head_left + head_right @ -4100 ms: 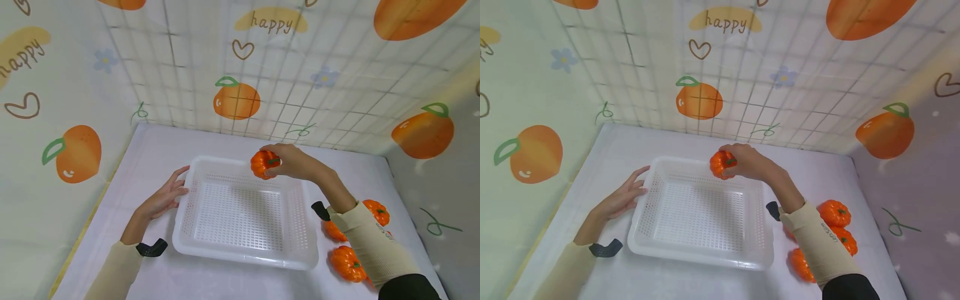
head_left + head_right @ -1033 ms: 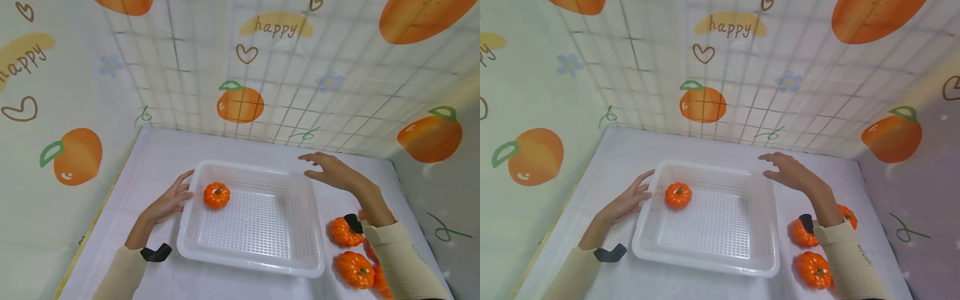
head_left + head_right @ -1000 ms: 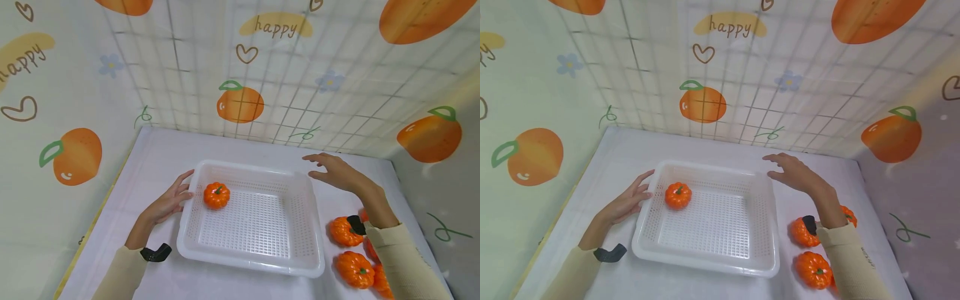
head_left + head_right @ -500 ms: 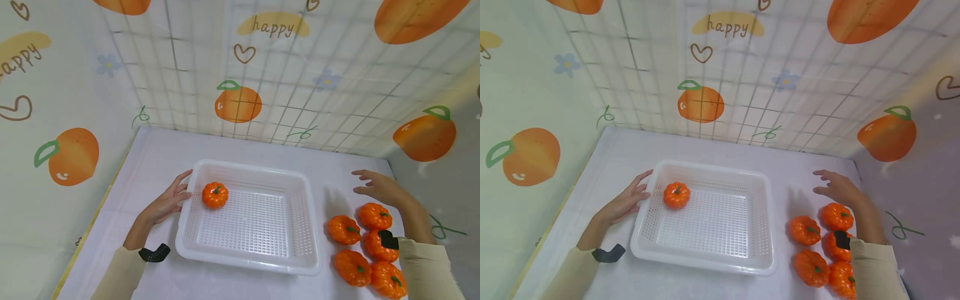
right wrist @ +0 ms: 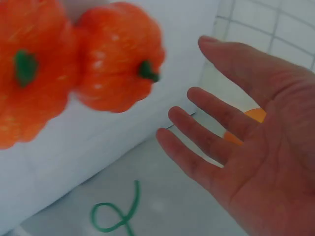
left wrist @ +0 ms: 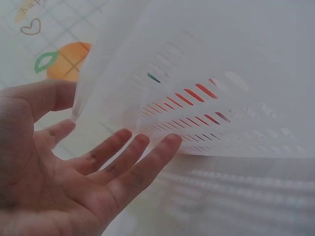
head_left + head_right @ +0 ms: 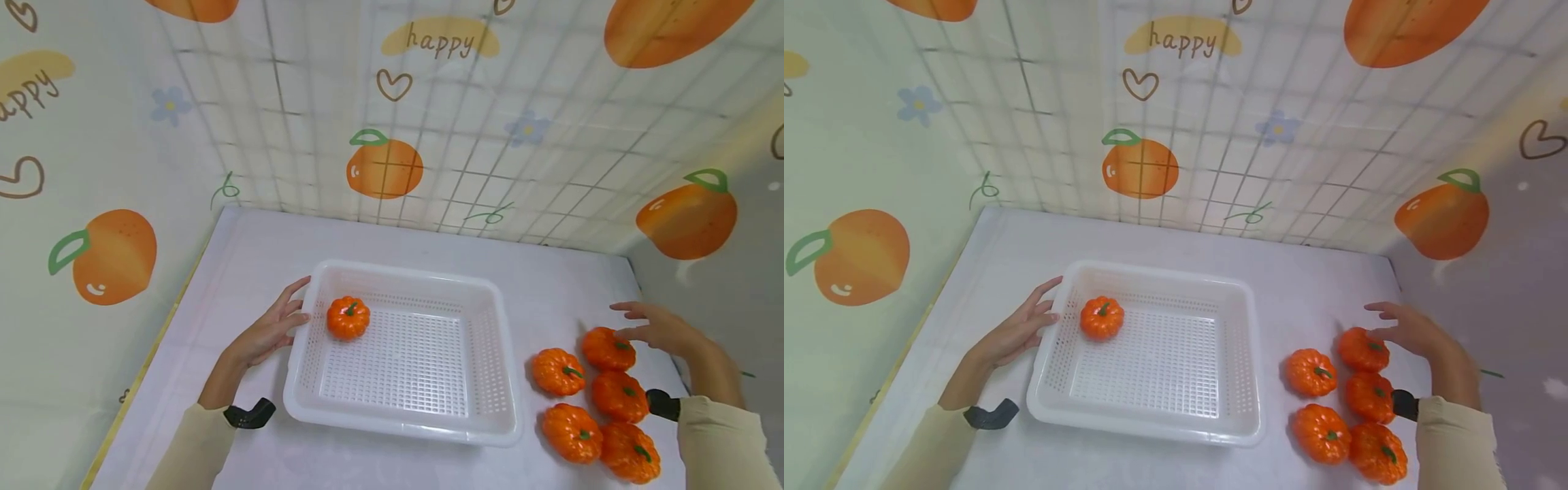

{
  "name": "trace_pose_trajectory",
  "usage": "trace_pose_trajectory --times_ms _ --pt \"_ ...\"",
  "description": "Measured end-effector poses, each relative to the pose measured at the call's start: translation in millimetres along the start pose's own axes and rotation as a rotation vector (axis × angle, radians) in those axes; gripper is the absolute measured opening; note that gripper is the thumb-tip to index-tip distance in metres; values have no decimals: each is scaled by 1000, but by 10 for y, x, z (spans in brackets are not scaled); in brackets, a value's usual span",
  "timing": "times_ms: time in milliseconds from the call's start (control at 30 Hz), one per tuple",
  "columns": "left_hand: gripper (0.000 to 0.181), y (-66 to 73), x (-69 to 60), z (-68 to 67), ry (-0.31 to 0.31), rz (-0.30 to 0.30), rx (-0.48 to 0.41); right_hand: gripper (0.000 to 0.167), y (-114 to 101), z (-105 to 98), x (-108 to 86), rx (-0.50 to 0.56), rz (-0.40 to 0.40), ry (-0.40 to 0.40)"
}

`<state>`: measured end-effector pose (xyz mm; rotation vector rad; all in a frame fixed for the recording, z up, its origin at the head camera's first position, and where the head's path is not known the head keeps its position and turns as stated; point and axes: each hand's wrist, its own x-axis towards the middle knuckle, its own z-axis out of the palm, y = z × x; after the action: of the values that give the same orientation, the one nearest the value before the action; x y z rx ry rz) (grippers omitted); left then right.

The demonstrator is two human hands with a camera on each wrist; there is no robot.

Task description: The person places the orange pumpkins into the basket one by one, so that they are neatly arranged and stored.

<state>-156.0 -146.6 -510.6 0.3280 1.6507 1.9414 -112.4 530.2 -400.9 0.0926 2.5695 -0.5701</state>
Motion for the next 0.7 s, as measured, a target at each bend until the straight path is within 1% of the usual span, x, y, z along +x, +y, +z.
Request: trace_pose_trajectory --times_ms 100,233,533,700 --pt "72 0 -7 1 5 -3 2 73 91 64 -15 32 -4 -27" --pt "72 10 -18 7 11 -7 12 73 158 125 -26 81 6 -65" --pt "72 -2 -17 5 12 -3 32 74 252 221 81 173 54 -129" --pt "72 -9 -13 1 13 -3 31 75 276 247 101 197 69 -142"
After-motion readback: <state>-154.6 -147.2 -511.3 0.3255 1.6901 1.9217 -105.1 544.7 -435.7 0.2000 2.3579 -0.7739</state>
